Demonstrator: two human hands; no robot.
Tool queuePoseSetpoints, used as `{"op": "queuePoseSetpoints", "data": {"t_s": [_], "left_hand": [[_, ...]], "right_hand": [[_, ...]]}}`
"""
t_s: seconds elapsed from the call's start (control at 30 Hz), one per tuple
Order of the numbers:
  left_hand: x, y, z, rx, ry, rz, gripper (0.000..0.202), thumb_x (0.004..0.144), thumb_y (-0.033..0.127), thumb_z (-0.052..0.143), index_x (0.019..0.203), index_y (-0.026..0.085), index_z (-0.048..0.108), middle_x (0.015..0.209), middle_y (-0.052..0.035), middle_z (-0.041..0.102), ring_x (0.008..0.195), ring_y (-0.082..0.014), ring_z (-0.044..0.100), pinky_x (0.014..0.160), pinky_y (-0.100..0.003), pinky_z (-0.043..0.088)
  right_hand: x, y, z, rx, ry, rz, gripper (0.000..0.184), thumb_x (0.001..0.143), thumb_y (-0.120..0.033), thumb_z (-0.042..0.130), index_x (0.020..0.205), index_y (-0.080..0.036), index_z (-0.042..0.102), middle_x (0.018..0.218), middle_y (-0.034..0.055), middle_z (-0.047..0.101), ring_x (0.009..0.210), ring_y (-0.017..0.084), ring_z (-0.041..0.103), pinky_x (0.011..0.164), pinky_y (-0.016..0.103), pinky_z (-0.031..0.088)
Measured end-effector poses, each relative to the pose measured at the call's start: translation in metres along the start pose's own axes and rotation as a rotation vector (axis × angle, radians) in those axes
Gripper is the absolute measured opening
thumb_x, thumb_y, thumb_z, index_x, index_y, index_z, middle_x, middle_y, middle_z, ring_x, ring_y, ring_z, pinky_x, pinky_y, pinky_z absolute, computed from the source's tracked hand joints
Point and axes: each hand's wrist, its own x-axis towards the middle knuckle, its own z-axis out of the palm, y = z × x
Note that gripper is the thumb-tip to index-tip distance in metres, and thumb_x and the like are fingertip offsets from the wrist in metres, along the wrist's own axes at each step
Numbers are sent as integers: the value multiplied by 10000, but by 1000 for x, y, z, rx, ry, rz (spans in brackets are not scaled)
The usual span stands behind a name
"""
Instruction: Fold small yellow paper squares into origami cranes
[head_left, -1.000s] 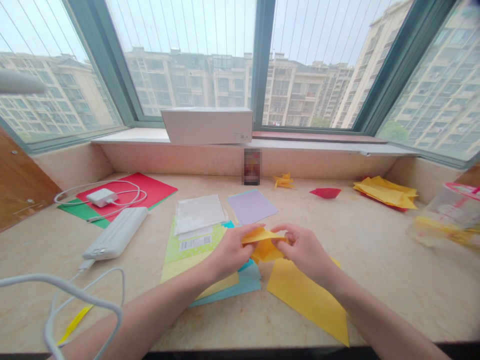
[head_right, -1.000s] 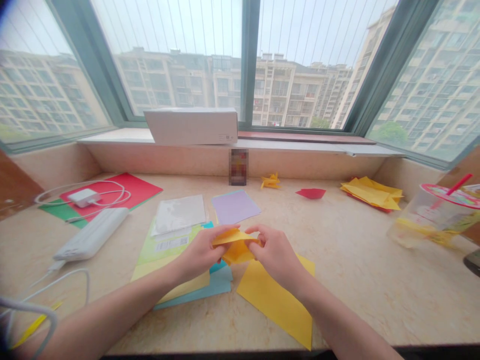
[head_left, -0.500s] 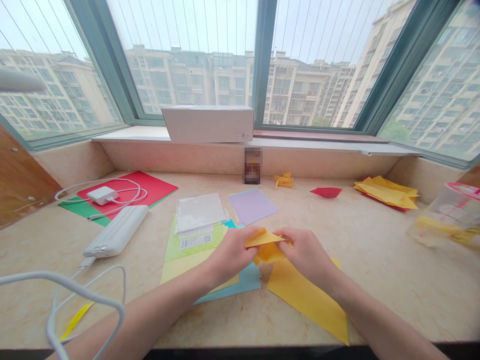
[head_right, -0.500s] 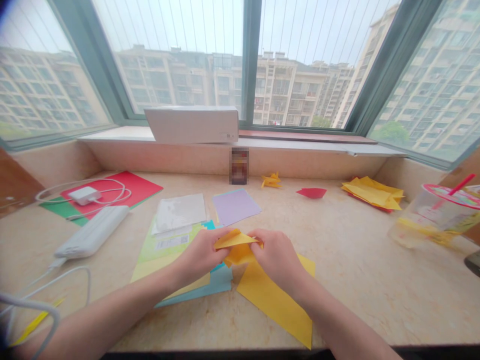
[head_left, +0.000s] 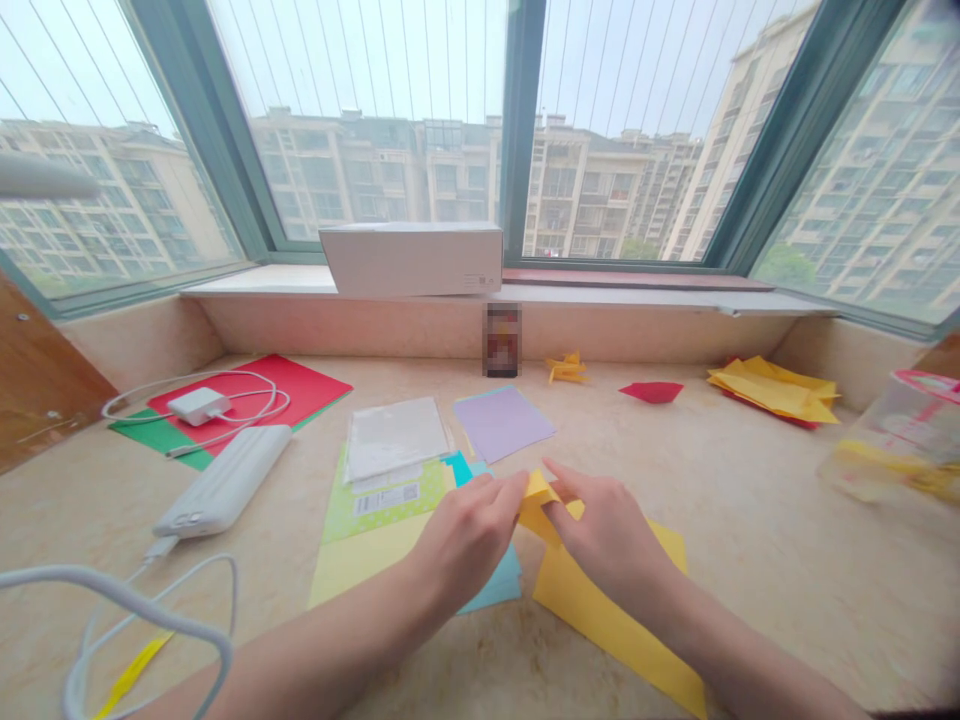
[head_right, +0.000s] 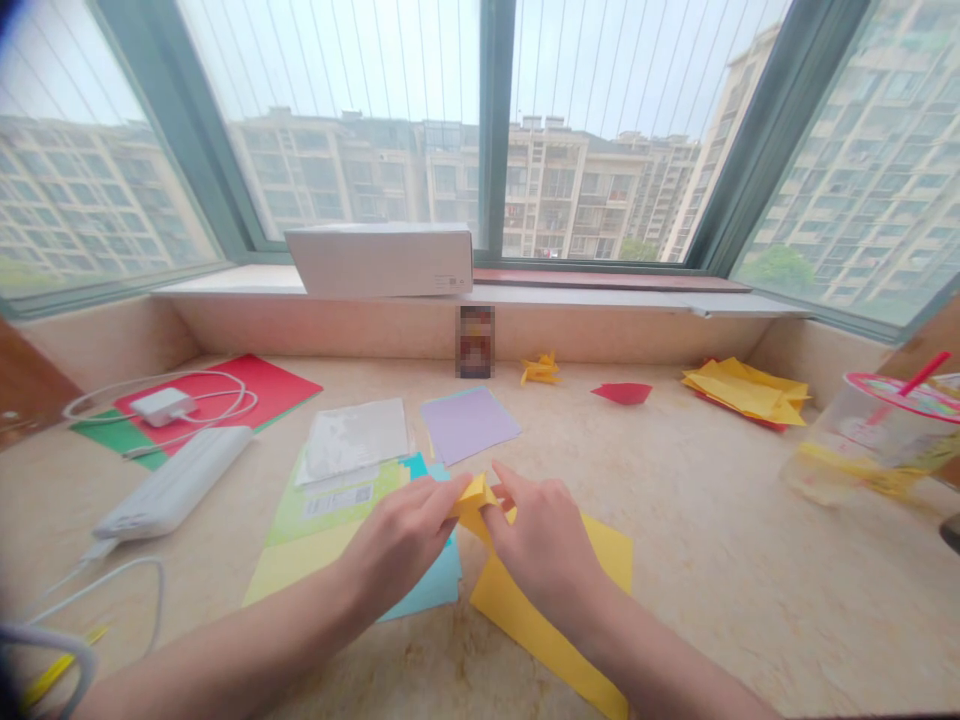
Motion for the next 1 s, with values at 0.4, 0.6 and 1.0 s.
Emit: {"op": "queuePoseSetpoints", "data": {"t_s": [0.4,0.6,1.0], "left_hand": [[6,2,-7,-23,217,26,331,887,47,466,1162,104,640,825,-91,759,678,-214,709,610,-289,582],[12,4,-9,-390,172,-276,467,738,-8,511,1110,187,716,952,-53,787,792,-195,740,728,-256,582],[21,4,-17,-1179,4,-638,333,746,82,572,1055,124,689,877,-55,717,689,-157,673,583,-230,556]], "right_hand": [[-1,7,5,-230,273,-221,394,840,-102,560,1208,-124,699,752,95,772,618,226,651,777,389,460],[0,11,5,-70,362,-312,392,844,-52,516,1182,-168,680,899,81,788,706,213,692,775,368,457],[1,14,-8,532,71,-134,283,796,-96,547,1028,-253,587,978,1,703,735,147,650,532,212,495]]}}
